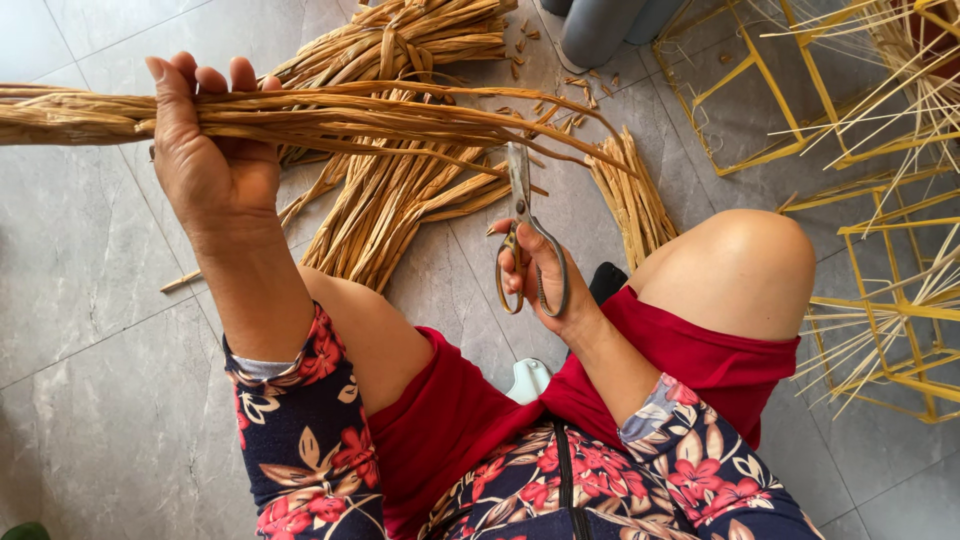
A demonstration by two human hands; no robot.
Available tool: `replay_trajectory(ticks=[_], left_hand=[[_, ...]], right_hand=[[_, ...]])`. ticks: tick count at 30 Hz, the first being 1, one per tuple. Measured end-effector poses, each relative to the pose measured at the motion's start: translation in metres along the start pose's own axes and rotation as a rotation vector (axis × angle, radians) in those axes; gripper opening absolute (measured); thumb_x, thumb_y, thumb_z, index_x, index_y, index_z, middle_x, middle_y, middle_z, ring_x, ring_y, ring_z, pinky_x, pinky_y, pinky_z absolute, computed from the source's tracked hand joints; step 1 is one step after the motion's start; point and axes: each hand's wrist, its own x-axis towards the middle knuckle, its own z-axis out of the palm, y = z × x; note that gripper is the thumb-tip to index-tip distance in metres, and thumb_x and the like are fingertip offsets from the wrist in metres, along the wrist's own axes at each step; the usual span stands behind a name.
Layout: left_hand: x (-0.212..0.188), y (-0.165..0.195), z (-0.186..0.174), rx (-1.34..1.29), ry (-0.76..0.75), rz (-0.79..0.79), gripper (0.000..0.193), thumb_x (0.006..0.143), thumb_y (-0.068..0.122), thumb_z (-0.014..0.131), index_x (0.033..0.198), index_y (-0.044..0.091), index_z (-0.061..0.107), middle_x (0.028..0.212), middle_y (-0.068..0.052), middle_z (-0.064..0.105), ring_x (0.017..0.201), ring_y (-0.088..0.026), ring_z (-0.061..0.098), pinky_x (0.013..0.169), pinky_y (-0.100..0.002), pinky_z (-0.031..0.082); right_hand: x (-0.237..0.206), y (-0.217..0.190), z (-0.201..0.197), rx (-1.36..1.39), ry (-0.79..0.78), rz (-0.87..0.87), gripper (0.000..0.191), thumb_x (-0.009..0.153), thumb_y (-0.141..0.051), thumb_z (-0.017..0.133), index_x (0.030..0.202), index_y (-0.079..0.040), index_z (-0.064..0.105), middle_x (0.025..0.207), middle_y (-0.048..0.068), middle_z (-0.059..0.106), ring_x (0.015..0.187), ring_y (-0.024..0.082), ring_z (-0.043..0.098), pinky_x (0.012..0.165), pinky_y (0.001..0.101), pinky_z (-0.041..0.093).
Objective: The person sits on the floor and uses shears to trim the ends of dried plant stems. They repeatedly pick up bundles, cut the tips, and place the trimmed pieces aside.
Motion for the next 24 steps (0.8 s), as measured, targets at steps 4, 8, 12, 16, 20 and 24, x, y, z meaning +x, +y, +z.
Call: replay_trajectory(ticks=[4,8,12,16,20,24], left_hand=[[0.002,0.001,-0.001,-0.025,0.006,-0.020,0.030,0.095,0.027,0.076,0.108,0.004,0.064,0.092,-0.010,0.068,0.099,-0.034,0.073,0.093,-0.057,0.063],[0.002,0.002,-0.006,-0.019,0.011,-0.017,0.030,0.094,0.027,0.076,0.108,0.004,0.064,0.092,-0.010,0.068,0.099,-0.034,0.073,0.094,-0.058,0.063],[0.003,0.003,-0.009,-0.013,-0.009,-0.009,0.029,0.095,0.027,0.076,0.107,0.003,0.064,0.092,-0.010,0.068,0.100,-0.034,0.072,0.094,-0.058,0.063],[0.003,0.003,-0.009,-0.006,0.018,0.007,0.030,0.094,0.028,0.076,0.106,0.003,0.064,0.091,-0.010,0.068,0.099,-0.035,0.073,0.093,-0.058,0.064],[0.003,0.002,-0.009,-0.007,0.030,0.022,0.031,0.093,0.028,0.077,0.106,0.003,0.064,0.090,-0.010,0.068,0.099,-0.035,0.073,0.091,-0.058,0.064],[0.002,0.004,-0.009,0.018,0.059,0.062,0.033,0.092,0.028,0.077,0.106,0.002,0.064,0.090,-0.011,0.067,0.098,-0.035,0.073,0.088,-0.057,0.066]], right_hand=[[0.004,-0.002,-0.001,-0.037,0.109,-0.069,0.055,0.093,-0.051,0.069,0.123,-0.005,0.062,0.076,0.002,0.061,0.061,0.009,0.053,0.060,0.0245,0.046],[0.005,-0.002,-0.004,-0.109,0.125,-0.131,0.054,0.093,-0.049,0.070,0.122,-0.004,0.062,0.075,0.001,0.059,0.060,0.008,0.052,0.058,0.0229,0.045],[0.002,-0.002,-0.007,-0.088,0.132,-0.123,0.055,0.093,-0.050,0.071,0.119,-0.002,0.062,0.071,-0.001,0.054,0.055,0.005,0.047,0.054,0.0213,0.041],[-0.004,-0.002,-0.007,-0.075,0.123,-0.087,0.057,0.090,-0.052,0.073,0.115,-0.002,0.062,0.068,-0.002,0.052,0.049,0.004,0.043,0.047,0.0212,0.037],[-0.007,0.000,-0.006,-0.043,0.131,-0.029,0.057,0.089,-0.052,0.074,0.112,-0.002,0.062,0.066,-0.002,0.052,0.046,0.004,0.042,0.045,0.0223,0.037],[-0.007,0.007,-0.014,-0.025,0.159,0.001,0.055,0.088,-0.052,0.074,0.109,-0.003,0.063,0.064,-0.003,0.051,0.045,0.004,0.042,0.044,0.0221,0.037]])
